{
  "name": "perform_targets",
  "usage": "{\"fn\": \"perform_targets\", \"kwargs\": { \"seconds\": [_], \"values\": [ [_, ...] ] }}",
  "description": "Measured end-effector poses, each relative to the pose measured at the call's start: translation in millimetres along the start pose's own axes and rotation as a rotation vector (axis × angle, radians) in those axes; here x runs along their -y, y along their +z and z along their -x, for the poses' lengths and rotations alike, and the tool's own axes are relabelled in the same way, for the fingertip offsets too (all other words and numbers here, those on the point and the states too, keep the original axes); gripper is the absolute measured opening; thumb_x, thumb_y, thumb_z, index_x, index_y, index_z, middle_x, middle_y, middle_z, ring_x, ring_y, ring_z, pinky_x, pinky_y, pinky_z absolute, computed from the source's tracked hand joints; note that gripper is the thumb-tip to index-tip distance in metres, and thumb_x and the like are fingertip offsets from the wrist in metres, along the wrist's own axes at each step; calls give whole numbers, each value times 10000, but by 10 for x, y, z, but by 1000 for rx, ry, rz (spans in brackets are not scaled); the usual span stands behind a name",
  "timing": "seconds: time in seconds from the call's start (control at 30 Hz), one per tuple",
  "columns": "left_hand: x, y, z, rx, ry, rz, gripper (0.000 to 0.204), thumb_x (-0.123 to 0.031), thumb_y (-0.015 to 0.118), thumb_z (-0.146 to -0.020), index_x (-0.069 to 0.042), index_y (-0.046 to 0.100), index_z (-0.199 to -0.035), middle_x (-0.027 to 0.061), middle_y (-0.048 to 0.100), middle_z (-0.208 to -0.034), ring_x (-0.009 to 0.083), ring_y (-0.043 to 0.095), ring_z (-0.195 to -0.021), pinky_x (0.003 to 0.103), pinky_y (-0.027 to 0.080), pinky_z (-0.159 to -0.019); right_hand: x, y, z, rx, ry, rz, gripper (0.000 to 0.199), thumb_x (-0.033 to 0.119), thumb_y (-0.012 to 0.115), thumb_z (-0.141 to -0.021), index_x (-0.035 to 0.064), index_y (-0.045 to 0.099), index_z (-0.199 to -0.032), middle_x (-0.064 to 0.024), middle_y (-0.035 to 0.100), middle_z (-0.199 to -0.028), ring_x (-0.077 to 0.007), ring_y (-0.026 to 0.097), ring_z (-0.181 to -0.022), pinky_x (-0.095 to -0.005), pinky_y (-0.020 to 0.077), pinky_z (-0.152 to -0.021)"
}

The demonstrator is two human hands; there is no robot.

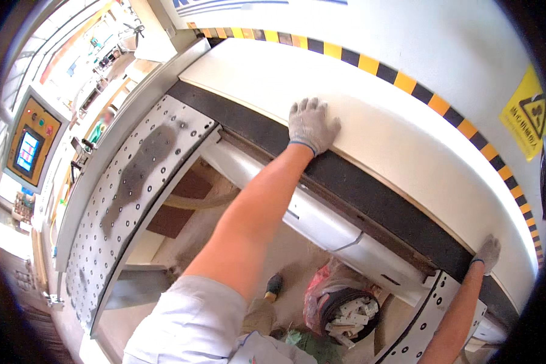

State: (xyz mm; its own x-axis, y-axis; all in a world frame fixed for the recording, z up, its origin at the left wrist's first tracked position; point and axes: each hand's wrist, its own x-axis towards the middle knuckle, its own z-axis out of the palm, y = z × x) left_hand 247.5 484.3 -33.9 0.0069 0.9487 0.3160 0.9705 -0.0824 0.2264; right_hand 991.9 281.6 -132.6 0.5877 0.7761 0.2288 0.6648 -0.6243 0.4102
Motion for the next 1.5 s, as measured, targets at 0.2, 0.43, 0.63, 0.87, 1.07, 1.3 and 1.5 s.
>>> {"fn": "perform_targets", "kwargs": {
  "seconds": [0.2,0.43,0.63,0.87,1.07,1.3,1.5],
  "values": [
    [176,-121,21,12,-51,13,653,-517,569,-987,-77,592,-1469,150,506,-1561,319,375,-1518,490,219,-1291,1527,-2404,1446,54,191,-597,858,613,561,-958,-21,475,-1529,-271,522,-1533,-391,472,-1467,-478,388,-1205],
    [138,-115,17,30,-9,20,694,-556,535,-995,-74,572,-1492,172,456,-1625,344,340,-1548,522,193,-1290,3008,-3286,2323,247,357,-675,1446,731,862,-686,-152,179,-1604,-338,269,-1662,-461,200,-1588,-525,106,-1322],
    [317,-52,102,64,146,130,739,-589,523,-999,-52,549,-1506,179,447,-1634,357,347,-1547,526,200,-1290,3160,-3412,2439,147,382,-713,1387,728,874,-693,-61,233,-1637,-359,248,-1670,-465,201,-1594,-502,154,-1325],
    [1735,-664,1015,-133,517,443,719,-285,820,-875,17,536,-1462,219,499,-1519,404,428,-1463,500,329,-1248,3136,-3482,2429,185,375,-663,1372,752,848,-714,-49,233,-1643,-361,238,-1675,-463,202,-1597,-518,160,-1320],
    [4525,-2628,1201,-443,28,-295,701,-350,754,-888,-1,529,-1452,238,519,-1508,425,410,-1466,568,299,-1239,3110,-3364,2382,96,270,-470,1235,849,747,-729,-84,486,-1496,-303,514,-1510,-456,461,-1428,-547,387,-1175],
    [6458,-4625,1781,-659,-429,-821,847,-496,660,-891,20,445,-1527,267,353,-1647,433,290,-1554,555,176,-1305,3075,-3218,2476,178,344,-325,1245,970,572,-748,123,396,-1643,-233,512,-1571,-371,493,-1438,-491,384,-1196],
    [6566,-5257,1781,-468,-689,-919,993,-646,705,-842,-47,446,-1591,233,331,-1699,401,278,-1587,551,167,-1308,2988,-3454,2577,64,256,-390,1155,936,614,-755,68,549,-1515,-195,604,-1458,-348,525,-1394,-471,430,-1140]
  ]
}}
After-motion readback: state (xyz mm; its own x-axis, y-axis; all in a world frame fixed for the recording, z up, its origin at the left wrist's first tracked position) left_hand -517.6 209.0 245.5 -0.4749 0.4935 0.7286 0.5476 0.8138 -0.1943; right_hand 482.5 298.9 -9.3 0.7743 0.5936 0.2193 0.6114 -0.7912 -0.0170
